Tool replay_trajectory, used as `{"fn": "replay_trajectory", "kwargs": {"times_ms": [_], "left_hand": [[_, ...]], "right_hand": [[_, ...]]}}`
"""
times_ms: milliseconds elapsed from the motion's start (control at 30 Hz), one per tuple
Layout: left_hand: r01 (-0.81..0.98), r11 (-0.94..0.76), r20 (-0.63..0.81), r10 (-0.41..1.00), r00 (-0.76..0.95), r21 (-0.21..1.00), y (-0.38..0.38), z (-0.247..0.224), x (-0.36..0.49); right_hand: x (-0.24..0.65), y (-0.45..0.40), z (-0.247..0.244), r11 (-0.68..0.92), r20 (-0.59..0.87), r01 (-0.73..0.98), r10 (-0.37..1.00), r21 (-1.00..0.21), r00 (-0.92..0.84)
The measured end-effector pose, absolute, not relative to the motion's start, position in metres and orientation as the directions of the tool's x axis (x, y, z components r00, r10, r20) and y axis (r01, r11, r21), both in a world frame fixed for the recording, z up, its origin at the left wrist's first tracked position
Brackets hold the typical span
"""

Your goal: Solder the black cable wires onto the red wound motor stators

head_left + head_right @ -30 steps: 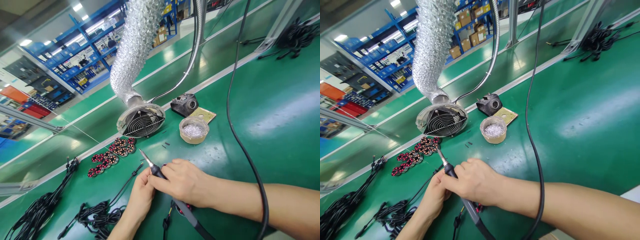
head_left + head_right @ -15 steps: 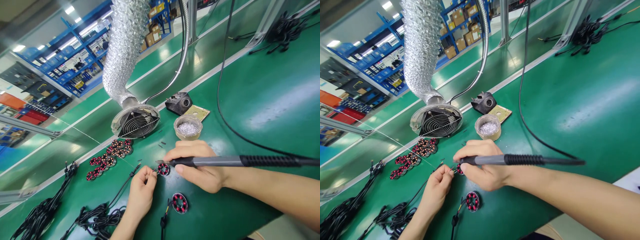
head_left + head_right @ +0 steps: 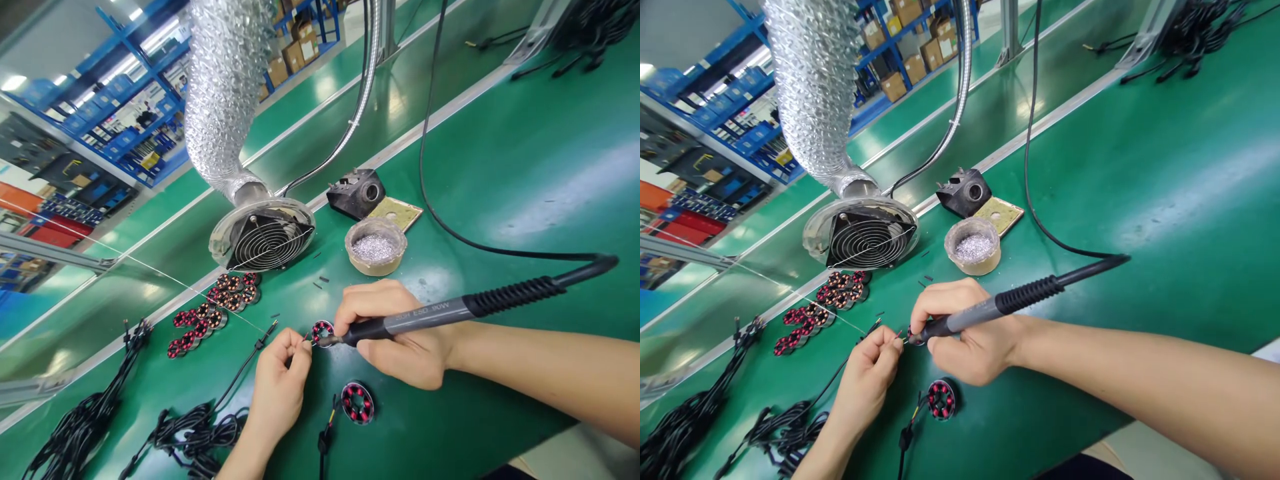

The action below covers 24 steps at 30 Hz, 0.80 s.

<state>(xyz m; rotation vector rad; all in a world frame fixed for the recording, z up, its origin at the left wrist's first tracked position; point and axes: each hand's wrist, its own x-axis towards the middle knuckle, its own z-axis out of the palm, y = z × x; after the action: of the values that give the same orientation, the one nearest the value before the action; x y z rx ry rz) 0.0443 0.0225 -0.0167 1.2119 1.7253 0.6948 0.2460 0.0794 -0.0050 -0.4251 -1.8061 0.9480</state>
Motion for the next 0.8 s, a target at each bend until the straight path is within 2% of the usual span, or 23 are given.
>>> {"fn": "replay_trajectory", "kwargs": {"times_ms": [800], "left_hand": [[0.480,0.339,-0.331,0.938,-0.104,0.809,0.0211,-0.0162,0.0434]], "right_hand": [[0.2423,0.0745,-0.0036,0.647,0.648,-0.147,0.666,-0.748,-0.369]]}}
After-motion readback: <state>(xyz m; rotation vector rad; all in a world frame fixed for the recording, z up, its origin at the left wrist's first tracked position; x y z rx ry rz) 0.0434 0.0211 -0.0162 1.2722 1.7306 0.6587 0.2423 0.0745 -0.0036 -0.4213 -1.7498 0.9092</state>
